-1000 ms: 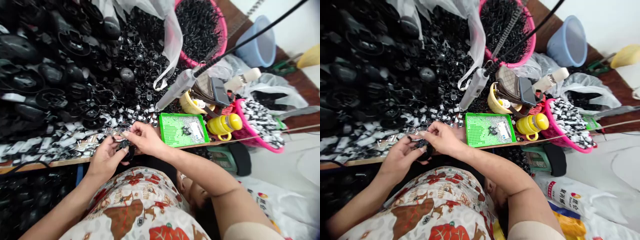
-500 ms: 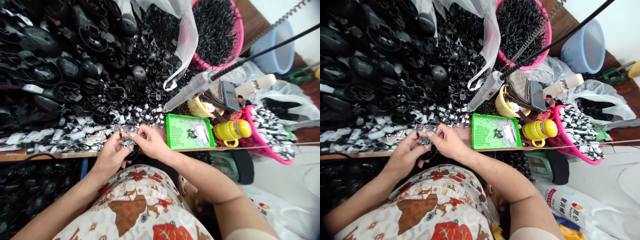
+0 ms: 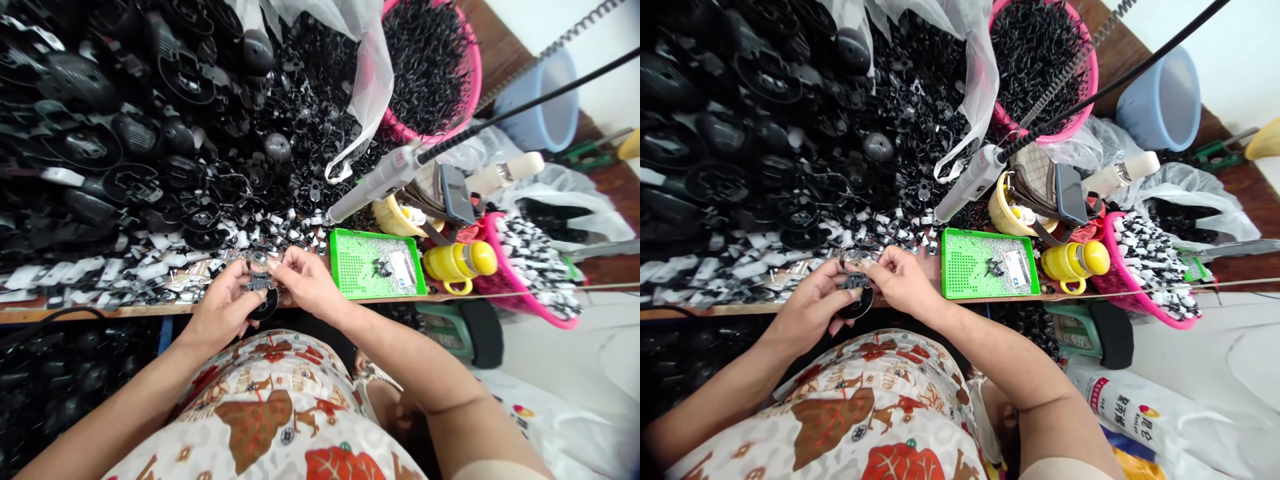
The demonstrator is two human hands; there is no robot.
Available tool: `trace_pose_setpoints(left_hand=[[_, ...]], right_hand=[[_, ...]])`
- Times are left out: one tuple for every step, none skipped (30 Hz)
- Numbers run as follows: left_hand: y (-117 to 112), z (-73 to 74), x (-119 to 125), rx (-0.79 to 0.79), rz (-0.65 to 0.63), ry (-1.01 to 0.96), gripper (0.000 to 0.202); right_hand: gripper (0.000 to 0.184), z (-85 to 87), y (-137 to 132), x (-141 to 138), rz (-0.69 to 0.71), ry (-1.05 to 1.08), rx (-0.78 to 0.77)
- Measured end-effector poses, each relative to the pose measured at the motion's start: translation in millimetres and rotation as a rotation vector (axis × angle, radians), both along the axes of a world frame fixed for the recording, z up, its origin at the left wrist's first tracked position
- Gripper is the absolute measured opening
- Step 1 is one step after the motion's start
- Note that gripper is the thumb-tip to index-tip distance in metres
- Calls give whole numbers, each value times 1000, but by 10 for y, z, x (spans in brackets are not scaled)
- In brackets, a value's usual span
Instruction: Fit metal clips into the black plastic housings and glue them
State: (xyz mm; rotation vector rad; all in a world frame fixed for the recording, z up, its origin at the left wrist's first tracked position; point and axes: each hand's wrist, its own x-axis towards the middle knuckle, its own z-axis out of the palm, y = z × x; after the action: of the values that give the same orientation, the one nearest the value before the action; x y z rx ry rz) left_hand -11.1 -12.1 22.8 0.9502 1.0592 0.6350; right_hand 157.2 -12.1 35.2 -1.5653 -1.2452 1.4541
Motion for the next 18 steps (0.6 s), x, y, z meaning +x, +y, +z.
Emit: trace_pose_setpoints(left_hand=[[1,-10,-6,2,0,-2,32],[-1,-22,-12,0,-2,0,32],[-5,-35,-20,-5,-6,3,32],[-11,-48,-29,-12,-13,7,32],[-20,-61,-39,-20,-18,7,32],[-30,-73,-50,-25,-23,2,32],[-39,-84,-61,-25,-25,-6,33],[-48,-95,-72,-19,-29,-18,33],[-54,-104,-82,-5,-33,-31,33],[-59,-112,-90,13,-37,-44,32],[-62,-118,-95,29,-36,-56,32],[-64,-120,-100,38,-31,-68,32],[-65,-119,-103,38,-23,-79,32],[-66,-114,-106,31,-14,-88,32],[-67,-105,-110,19,-2,-99,32],[-68,-93,-116,5,9,-116,31],[-69,-80,-124,-11,20,-137,30],[-68,-67,-135,-29,30,-161,29]], right_hand=[[40,0,-7,0,0,2,11],[39,0,-17,0,6,-14,21],[38,1,-28,-1,15,-45,29],[37,4,-41,-2,24,-85,33],[35,10,-54,-4,32,-124,36],[34,19,-66,-6,39,-159,41],[34,32,-75,-10,46,-186,48],[33,48,-82,-15,52,-203,56],[33,66,-85,-21,55,-212,65],[34,84,-87,-29,61,-218,76],[34,102,-88,-36,65,-226,92],[34,117,-88,-44,70,-240,113],[34,130,-90,-52,77,-259,139],[33,140,-93,-59,83,-279,167],[33,147,-98,-65,91,-296,190],[33,152,-104,-70,96,-308,206],[33,156,-111,-74,103,-315,214],[34,158,-119,-77,110,-316,214]])
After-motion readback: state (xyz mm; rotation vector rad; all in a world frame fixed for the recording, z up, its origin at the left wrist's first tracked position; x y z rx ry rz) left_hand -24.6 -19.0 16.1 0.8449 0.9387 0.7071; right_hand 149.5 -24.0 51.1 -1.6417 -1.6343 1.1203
